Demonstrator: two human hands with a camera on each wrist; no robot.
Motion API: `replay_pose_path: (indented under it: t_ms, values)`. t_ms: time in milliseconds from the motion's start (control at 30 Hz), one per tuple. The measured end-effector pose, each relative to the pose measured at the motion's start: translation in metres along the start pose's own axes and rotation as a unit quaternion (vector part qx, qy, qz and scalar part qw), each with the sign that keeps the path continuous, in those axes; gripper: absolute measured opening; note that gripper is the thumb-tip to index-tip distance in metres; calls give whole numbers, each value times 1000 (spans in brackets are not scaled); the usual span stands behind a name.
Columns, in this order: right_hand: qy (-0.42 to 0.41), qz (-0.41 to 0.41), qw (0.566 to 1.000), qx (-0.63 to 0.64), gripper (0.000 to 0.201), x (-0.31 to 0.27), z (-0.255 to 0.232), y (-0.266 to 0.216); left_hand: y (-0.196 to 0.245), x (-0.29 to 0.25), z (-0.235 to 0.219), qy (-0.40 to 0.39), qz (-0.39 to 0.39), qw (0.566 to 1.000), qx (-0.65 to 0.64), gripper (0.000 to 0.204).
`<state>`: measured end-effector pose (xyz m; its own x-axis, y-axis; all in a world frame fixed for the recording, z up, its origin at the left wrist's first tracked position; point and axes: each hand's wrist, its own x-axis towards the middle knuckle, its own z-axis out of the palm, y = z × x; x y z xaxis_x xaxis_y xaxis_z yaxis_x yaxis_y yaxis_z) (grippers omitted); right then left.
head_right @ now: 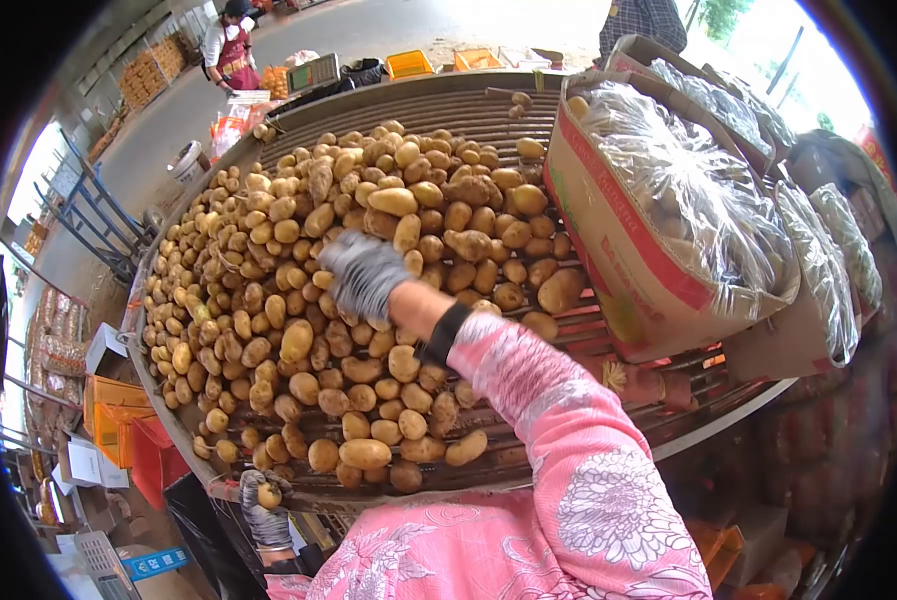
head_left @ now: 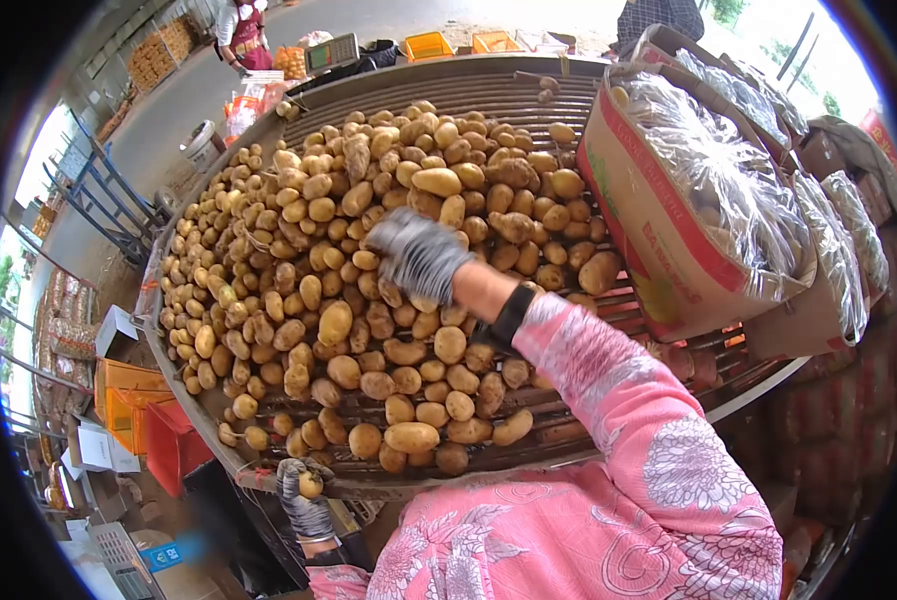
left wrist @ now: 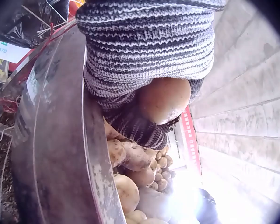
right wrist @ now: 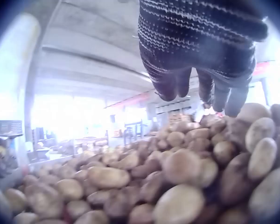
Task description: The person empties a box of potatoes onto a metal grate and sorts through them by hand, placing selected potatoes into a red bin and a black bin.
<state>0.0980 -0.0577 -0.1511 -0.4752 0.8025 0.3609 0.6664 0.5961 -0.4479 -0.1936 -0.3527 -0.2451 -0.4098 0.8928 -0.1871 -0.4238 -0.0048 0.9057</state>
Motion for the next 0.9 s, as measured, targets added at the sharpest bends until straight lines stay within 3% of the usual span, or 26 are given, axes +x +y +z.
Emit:
replay_pose_path:
  t_ms: [33, 67, 167, 233, 333, 367, 433, 500, 600, 733, 767, 800, 833, 900]
  values:
    - [63, -16, 997, -44, 36, 11, -16, 17, 4, -3, 8, -2, 1, 1000, 3, 17]
    - [32, 81, 994, -66, 37, 25, -28, 34, 6, -7, 14, -1, 3, 1000, 7, 18]
    - [-34, 217, 970, -102, 48, 52, -48, 77, 10, -9, 18, 8, -6, 1000, 16, 17]
    - [-120, 188, 964, -144, 49, 67, -53, 81, 8, -7, 16, 23, -2, 1000, 20, 18]
    - [-157, 149, 950, -225, 52, 72, -44, 72, 16, -14, 31, 54, -37, 998, 17, 16]
    - [-160, 143, 951, -221, 52, 76, -45, 66, 17, -13, 34, 62, -35, 997, 19, 16]
    - [-248, 175, 929, -212, 59, 83, -49, 60, 19, -14, 36, 69, -44, 996, 36, 15]
    - [-250, 173, 936, -180, 61, 82, -45, 68, 19, -14, 34, 81, -52, 994, 49, 15]
    - [-326, 164, 910, -197, 64, 75, -42, 68, 20, -13, 35, 53, -55, 997, 27, 15]
    - [-326, 128, 932, -93, 68, 45, -37, 56, 16, -13, 34, 44, -28, 998, 40, 18]
    - [-301, 56, 952, 6, 73, 30, -27, 56, 12, -12, 31, 41, -15, 998, 36, 18]
    - [-301, 72, 950, 43, 81, 8, -20, 56, 11, -11, 28, 36, -19, 998, 38, 18]
    - [-310, 104, 945, 26, 81, -7, -21, 40, 9, -9, 24, 31, -23, 998, 39, 18]
    - [-245, 31, 969, -26, 79, -53, -4, 23, 9, -8, 26, 16, -17, 999, 30, 19]
